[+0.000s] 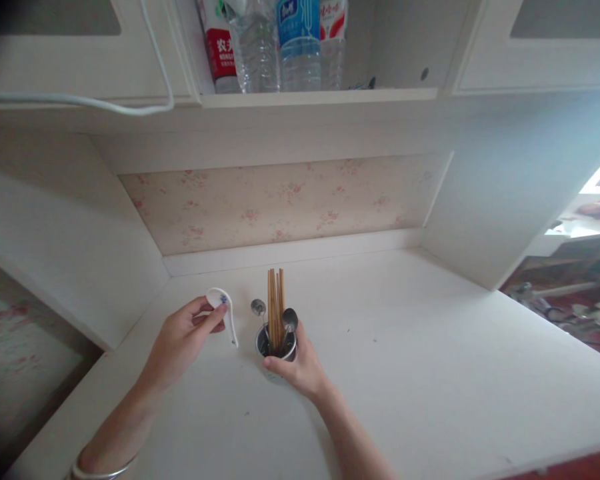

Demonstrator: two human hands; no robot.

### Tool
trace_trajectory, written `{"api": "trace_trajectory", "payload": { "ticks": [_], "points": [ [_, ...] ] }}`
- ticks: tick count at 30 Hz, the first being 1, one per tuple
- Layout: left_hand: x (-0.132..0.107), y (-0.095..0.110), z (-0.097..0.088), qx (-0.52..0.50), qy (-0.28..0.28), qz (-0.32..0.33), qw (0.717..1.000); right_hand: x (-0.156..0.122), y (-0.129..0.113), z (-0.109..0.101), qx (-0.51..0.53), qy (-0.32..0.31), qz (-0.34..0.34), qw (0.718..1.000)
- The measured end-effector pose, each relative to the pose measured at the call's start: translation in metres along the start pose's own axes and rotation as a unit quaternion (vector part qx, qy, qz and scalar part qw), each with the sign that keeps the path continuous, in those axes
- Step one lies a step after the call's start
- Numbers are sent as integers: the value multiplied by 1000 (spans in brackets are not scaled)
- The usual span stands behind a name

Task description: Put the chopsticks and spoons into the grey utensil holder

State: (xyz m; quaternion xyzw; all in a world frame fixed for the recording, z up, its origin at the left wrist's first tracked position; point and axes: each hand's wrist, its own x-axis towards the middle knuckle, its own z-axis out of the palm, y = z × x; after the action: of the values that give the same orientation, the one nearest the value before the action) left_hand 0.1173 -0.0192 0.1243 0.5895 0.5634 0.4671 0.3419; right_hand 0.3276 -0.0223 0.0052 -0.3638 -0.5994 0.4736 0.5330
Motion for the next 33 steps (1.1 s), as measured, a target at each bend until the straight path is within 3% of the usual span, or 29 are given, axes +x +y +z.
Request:
{"api": "trace_trajectory", "payload": {
  "ticks": [3,8,12,16,24,29,33],
  "points": [
    [3,7,25,17,9,55,998,0,1,1,3,0,1,1000],
    [-1,-10,57,192,14,137,972,1,0,3,16,12,-5,1000],
    [-7,-26,68,232,-26,193,953,2,-1,2,16,4,-9,1000],
    [-10,-34,71,236,-25,196,952,2,1,2,16,2,-1,1000],
    [-14,-45,64,102,-30,122,987,3,-7,0,35,-19,4,999],
    [-15,-75,60,-43,5,-14,999,4,-3,-8,-10,-30,29,999],
    [-13,-101,62,-121,-62,-132,982,6,4,-9,-45,-59,37,997]
  ]
}}
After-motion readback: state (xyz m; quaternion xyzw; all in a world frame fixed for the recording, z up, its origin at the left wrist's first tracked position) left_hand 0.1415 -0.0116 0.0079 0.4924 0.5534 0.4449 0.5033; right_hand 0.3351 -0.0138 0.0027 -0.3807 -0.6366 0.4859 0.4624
